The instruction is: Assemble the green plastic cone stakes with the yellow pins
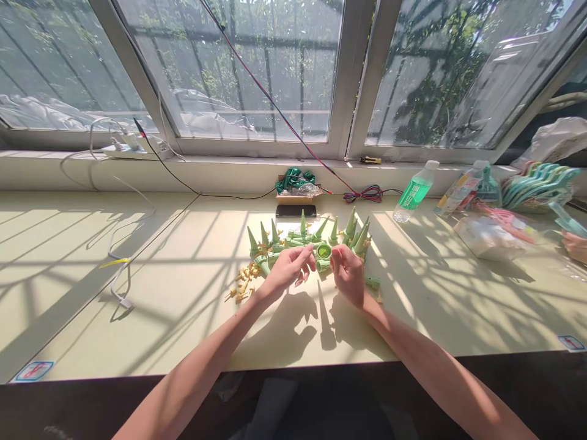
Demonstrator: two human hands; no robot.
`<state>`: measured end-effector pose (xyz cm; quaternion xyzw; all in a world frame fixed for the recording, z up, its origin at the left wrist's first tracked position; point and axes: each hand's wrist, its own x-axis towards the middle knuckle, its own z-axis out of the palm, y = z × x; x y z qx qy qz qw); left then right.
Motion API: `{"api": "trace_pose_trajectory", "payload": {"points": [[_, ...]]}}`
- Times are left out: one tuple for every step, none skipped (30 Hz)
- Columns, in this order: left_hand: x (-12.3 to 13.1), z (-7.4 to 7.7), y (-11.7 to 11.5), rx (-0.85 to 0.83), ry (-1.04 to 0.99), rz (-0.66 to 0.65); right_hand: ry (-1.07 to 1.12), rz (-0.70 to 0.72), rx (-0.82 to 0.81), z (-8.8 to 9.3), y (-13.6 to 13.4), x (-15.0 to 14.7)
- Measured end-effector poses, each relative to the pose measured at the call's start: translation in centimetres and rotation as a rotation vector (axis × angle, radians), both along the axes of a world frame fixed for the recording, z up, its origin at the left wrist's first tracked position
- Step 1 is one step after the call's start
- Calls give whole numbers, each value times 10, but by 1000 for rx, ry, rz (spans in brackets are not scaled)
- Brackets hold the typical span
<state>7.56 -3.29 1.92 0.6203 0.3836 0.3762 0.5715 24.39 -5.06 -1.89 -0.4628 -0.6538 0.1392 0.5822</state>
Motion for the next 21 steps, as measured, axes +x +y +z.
{"api": "trace_pose_trajectory", "payload": {"points": [[0, 0, 1, -84, -17, -52, -13, 14, 7, 0, 0, 0], [-1, 0, 1, -151, -27, -99, -29, 33, 8, 1, 0, 0], [-1, 0, 1, -201, -35, -136, -46, 49, 5, 2, -1, 0], [-1, 1, 1, -235, -43, -161, -62, 62, -2, 2, -1, 0], [-1, 2, 0, -257, -52, -176, -75, 70, -12, 3, -1, 0], [0, 4, -1, -269, -67, -183, -83, 71, -20, 3, -1, 0], [0, 5, -2, -275, -88, -182, -88, 66, -28, 3, 0, 0], [0, 6, -3, -278, -111, -177, -90, 57, -33, 3, 0, 0], [0, 8, -4, -280, -131, -174, -93, 49, -36, 3, 0, 0], [0, 8, -4, -279, -144, -176, -97, 43, -37, 3, 1, 0], [-1, 8, -4, -271, -148, -182, -100, 38, -36, 3, 1, 0], [-1, 8, -4, -254, -144, -187, -100, 34, -35, 3, 1, 0], [-2, 7, -3, -228, -132, -190, -99, 30, -36, 3, 1, 0], [-2, 6, -3, -191, -110, -183, -97, 24, -39, 4, 1, 0], [-2, 5, -4, -145, -75, -170, -95, 19, -46, 4, 0, -1], [-2, 4, -4, -92, -26, -153, -90, 14, -54, 4, 0, -1], [-2, 4, -5, -28, 32, -128, -85, 11, -63, 5, 0, -1], [-2, 3, -6, 53, 89, -98, -78, 11, -71, 5, 0, -1], [-2, 3, -6, 151, 140, -66, -70, 13, -78, 4, 0, -1], [-2, 3, -7, 256, 178, -43, -62, 18, -86, 4, 1, 0], [-2, 3, -8, 360, 205, -31, -55, 23, -94, 4, 1, 0]]}}
